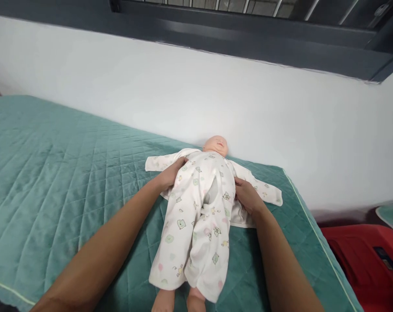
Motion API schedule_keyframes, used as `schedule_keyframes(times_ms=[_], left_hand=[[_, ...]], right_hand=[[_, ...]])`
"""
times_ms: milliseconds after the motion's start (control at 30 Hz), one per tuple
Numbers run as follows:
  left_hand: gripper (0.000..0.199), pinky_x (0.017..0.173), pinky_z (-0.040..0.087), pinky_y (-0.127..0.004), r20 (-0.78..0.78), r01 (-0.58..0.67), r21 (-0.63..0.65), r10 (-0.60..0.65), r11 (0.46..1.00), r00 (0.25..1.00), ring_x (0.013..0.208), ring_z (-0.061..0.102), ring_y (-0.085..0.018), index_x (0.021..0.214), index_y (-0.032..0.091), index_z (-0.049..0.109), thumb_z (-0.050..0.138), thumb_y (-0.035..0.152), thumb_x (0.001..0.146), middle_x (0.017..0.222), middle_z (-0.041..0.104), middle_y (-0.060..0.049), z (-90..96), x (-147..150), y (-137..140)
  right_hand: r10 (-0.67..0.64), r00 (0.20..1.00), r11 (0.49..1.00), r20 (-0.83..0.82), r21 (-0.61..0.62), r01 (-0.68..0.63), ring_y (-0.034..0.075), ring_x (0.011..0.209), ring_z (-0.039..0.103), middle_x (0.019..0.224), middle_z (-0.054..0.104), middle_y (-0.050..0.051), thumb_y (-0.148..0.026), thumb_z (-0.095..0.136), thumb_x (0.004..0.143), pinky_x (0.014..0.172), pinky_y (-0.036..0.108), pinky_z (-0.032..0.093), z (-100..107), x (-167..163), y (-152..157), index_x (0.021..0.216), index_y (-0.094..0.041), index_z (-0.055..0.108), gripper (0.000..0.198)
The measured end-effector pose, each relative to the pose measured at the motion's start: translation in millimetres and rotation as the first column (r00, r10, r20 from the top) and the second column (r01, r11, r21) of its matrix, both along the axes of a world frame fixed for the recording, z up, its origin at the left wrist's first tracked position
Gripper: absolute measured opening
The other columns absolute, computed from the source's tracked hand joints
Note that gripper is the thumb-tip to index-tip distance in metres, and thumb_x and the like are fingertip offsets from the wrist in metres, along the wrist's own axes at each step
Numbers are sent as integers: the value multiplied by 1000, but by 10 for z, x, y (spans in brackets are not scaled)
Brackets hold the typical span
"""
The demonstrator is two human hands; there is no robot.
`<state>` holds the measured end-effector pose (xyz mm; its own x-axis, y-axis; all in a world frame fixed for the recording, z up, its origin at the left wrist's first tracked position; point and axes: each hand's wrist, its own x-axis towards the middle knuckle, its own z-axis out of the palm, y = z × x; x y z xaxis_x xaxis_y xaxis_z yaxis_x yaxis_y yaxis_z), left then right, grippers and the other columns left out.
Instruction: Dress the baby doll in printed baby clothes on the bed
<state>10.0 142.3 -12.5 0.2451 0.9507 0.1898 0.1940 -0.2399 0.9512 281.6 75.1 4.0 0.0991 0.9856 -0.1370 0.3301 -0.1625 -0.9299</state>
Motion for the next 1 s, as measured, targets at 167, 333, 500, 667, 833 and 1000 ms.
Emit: schedule_keyframes(times_ms=[167, 333, 500, 667, 833, 1000], left_hand=[[29, 78, 52, -33, 65, 158, -150, -149, 976, 987, 92, 61, -24, 105, 20, 62, 63, 32, 79, 102, 69, -5, 130, 5, -20], [23, 76, 50, -33, 83, 99, -193, -84, 976, 993, 87, 60, -21, 98, 23, 61, 55, 26, 76, 93, 67, -3, 240, 78, -102], [17, 77, 49, -33, -14, 4, -61, -4, 998, 1000, 82, 57, -20, 88, 22, 55, 52, 25, 72, 85, 64, -1, 151, 88, -71], [11, 74, 45, -34, -224, -175, 85, 190, 981, 956, 75, 51, -20, 80, 22, 48, 50, 23, 69, 73, 58, 0, 49, 84, 42], [7, 82, 46, -35, -326, -45, 203, 110, 978, 939, 87, 56, -24, 78, 20, 54, 51, 25, 74, 82, 66, -4, 10, 70, 142], [13, 91, 47, -38, -317, 17, 256, 68, 967, 946, 99, 61, -29, 81, 19, 63, 51, 23, 78, 92, 73, -8, -48, 20, 140]], right_hand=[[-83, 974, 996, 211, 49, 75, 17, 61, 53, 63, 64, 0, -27, 50, 68, 58, 29, 40, -69, 20, 76, 74, -20, 69, 21], [-166, 798, 982, 579, 167, 84, 25, 78, 61, 82, 73, 8, -24, 51, 74, 67, 32, 40, -103, 31, 149, 69, -21, 65, 15], [-151, 747, 986, 647, 154, 65, 25, 79, 60, 85, 73, 10, -22, 50, 76, 66, 33, 38, -114, 31, 176, 68, -21, 62, 15], [-163, 739, 986, 654, 140, 93, 23, 74, 59, 78, 72, 9, -21, 50, 74, 63, 31, 37, -128, 39, 193, 64, -21, 61, 15], [-201, 779, 978, 593, 167, 126, 24, 85, 64, 90, 75, 9, -24, 52, 77, 69, 29, 41, -144, 9, 137, 80, -19, 71, 20], [-203, 908, 968, 366, 214, 130, 23, 94, 66, 104, 76, 5, -29, 53, 79, 79, 30, 48, -170, -23, 14, 101, -20, 74, 32]])
